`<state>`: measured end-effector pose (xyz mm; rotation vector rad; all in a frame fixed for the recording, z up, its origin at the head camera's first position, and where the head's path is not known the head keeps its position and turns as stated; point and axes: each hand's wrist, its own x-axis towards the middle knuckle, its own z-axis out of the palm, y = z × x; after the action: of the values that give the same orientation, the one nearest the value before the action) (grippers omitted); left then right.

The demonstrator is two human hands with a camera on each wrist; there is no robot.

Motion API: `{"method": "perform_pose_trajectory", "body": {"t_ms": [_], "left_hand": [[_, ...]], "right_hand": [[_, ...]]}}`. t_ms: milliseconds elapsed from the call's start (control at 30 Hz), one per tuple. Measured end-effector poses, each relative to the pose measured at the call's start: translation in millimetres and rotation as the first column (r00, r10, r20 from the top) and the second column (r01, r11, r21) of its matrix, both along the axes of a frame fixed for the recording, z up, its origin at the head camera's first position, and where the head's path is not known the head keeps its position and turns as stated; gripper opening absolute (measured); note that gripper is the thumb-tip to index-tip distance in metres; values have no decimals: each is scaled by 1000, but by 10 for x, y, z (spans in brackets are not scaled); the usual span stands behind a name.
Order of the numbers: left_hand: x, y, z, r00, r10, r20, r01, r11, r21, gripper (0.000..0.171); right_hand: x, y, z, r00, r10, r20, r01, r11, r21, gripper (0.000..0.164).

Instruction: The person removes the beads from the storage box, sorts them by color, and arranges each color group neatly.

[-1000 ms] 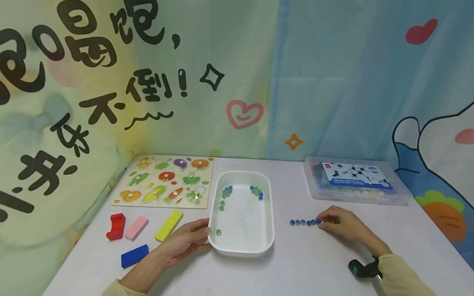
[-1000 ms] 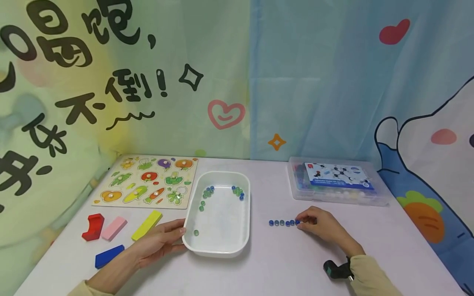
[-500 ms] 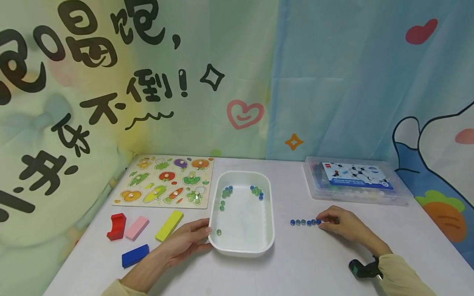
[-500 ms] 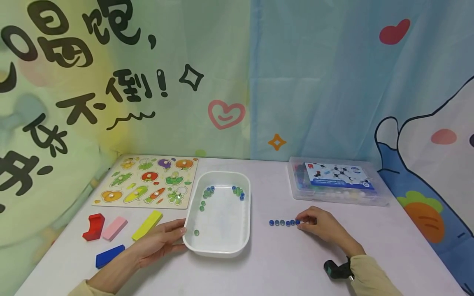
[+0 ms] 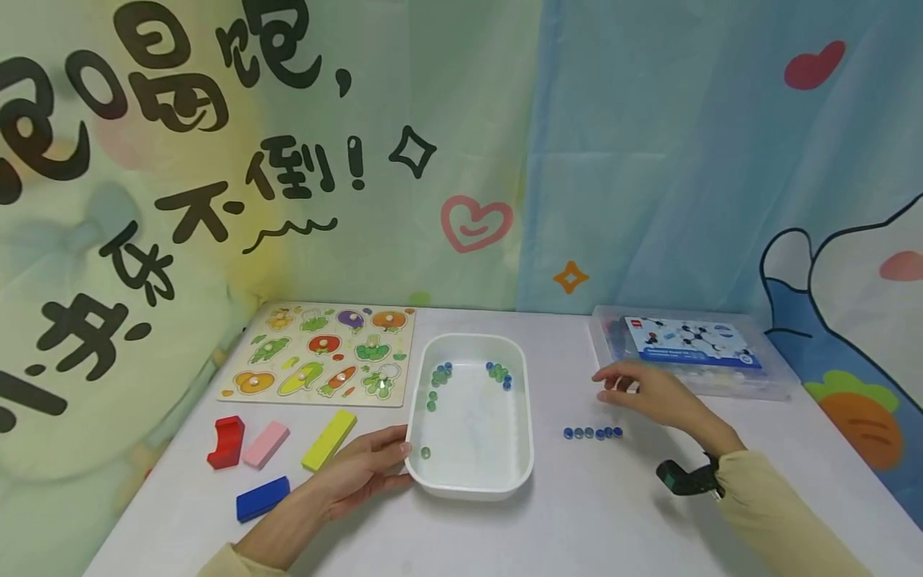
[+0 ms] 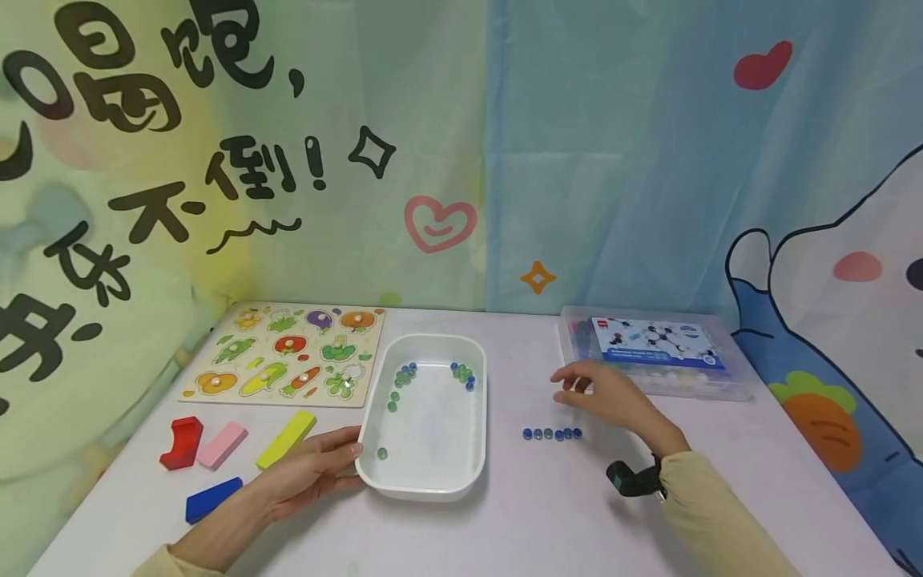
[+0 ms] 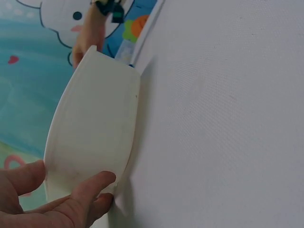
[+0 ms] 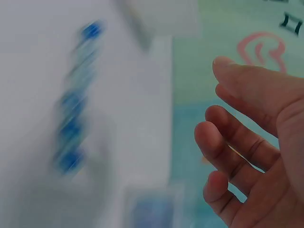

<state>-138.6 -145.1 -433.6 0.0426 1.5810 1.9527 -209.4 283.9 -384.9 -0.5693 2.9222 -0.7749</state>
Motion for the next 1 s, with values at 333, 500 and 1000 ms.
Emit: {"method": "perform_pose_trajectory", "body": {"t_ms": [333, 500, 1000], "left_hand": [[0, -9, -6, 1000, 1, 4, -1, 1000, 8, 67], [4, -4, 1, 1000, 5, 5, -5, 1000, 4, 66], [4, -6, 4, 1000, 2, 4, -2, 1000, 24, 66]], "right_hand": [[-402, -1015, 350, 978, 196, -74, -201, 977, -72, 28], [-593, -1480, 320, 961, 274, -17, -275, 959, -66, 26], [-861, -2248, -139, 965, 157, 212, -181, 979, 98, 24]]}}
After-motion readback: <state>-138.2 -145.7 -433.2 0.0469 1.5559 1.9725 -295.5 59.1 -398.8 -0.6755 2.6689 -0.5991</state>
